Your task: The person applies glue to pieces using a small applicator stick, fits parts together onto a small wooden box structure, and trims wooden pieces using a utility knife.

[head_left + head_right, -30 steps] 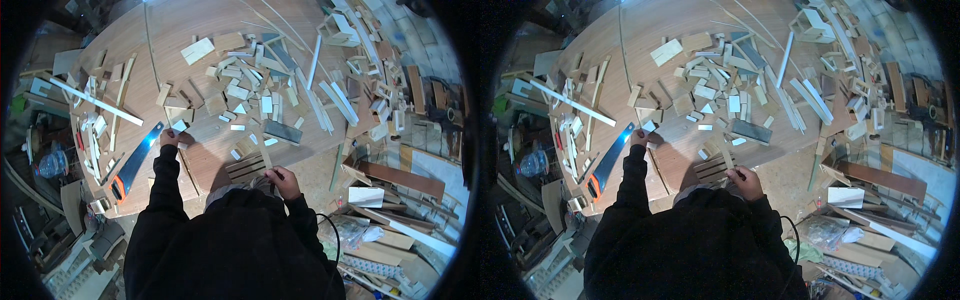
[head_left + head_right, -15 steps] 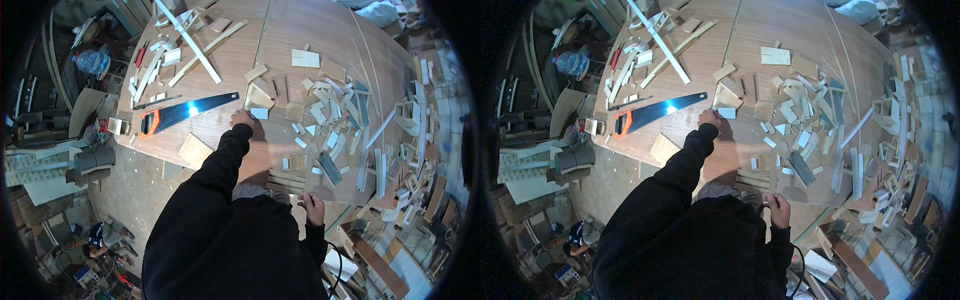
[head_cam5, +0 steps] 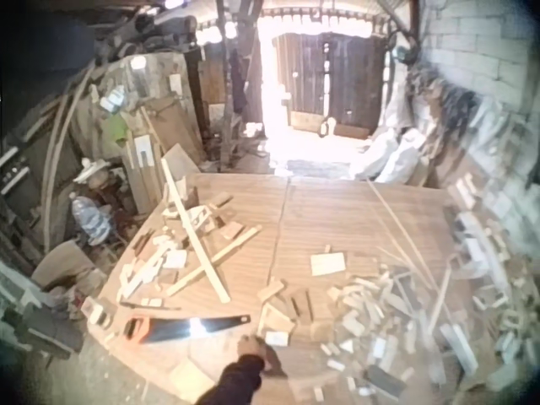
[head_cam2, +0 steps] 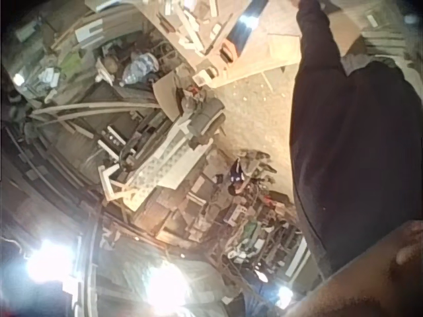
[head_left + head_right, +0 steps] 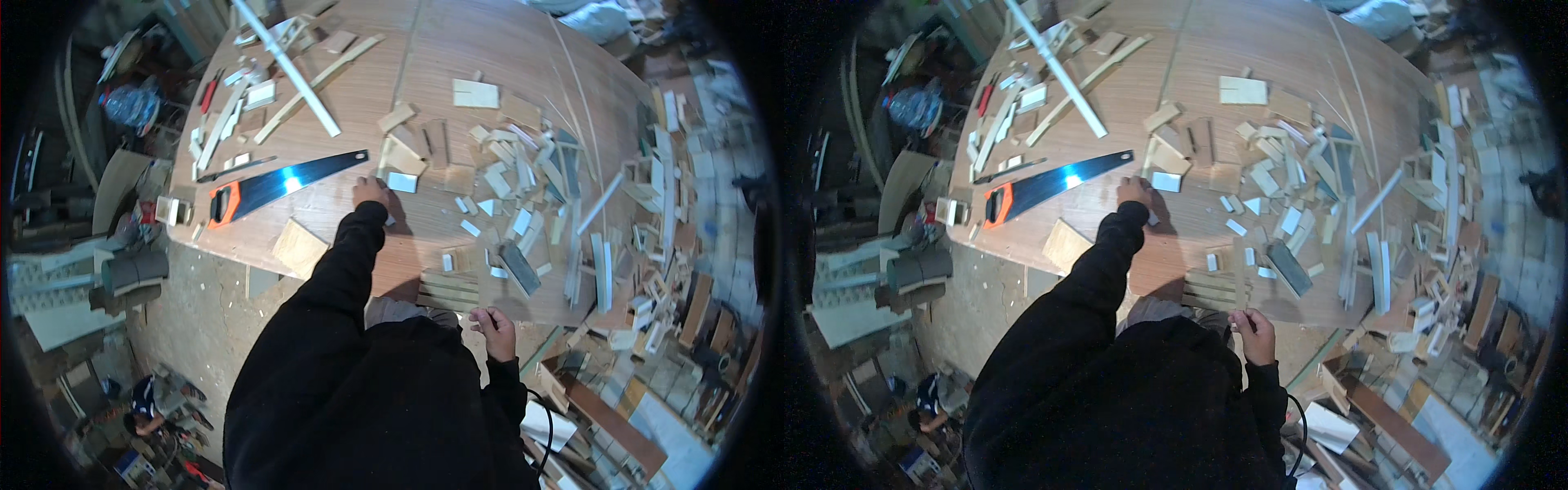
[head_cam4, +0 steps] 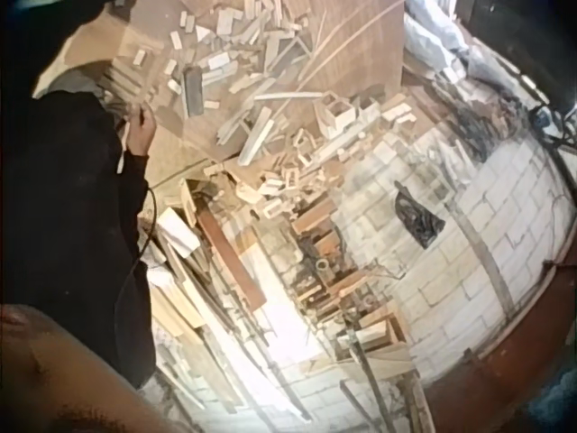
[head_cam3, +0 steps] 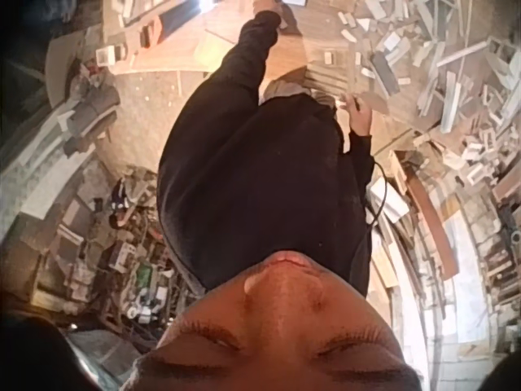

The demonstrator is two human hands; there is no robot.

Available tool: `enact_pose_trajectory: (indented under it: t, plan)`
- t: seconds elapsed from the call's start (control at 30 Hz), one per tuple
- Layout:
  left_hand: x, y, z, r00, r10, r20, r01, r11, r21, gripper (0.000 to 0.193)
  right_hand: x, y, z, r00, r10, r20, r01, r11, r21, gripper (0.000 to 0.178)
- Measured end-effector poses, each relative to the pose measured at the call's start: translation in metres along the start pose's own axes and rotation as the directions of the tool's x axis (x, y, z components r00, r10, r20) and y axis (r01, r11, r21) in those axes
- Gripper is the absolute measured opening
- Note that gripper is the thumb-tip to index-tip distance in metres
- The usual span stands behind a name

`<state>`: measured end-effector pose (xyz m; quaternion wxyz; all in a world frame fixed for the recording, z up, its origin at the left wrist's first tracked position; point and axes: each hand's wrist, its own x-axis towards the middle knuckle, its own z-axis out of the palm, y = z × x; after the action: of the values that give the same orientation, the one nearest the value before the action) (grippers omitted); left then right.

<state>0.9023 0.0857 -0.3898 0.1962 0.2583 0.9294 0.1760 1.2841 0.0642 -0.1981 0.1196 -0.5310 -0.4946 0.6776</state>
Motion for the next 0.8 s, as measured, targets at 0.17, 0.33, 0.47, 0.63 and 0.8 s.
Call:
enact_pose_trajectory:
  t: [0.17,0.33,0.47,0.63,0.8]
  plan:
    - [0.026,-0.047,0.008,0.973,0.19,-0.134,-0.185,0.981,0.051,0.031,-0.007,-0.002,-0.006,1.0,-0.014,-0.024,0.015,0.999,0.04,0.024]
    - [0.014,-0.029,-0.005,0.94,0.337,0.052,-0.34,0.936,0.088,0.022,-0.014,0.011,-0.022,0.997,0.013,-0.08,-0.01,1.0,0.027,0.023]
    - [-0.007,-0.005,-0.038,0.956,0.224,0.189,-0.277,0.901,0.333,0.037,-0.018,0.021,-0.031,0.99,0.001,-0.143,0.014,0.995,0.099,0.026]
    - [0.001,-0.017,-0.047,0.904,0.337,0.264,-0.415,0.843,0.342,0.054,-0.019,0.021,-0.034,0.991,0.013,-0.132,0.005,0.99,0.139,0.026]
    - [-0.002,-0.025,-0.054,0.813,0.418,0.406,-0.58,0.651,0.49,0.049,-0.017,0.02,-0.037,0.994,0.029,-0.107,-0.018,0.994,0.104,0.025]
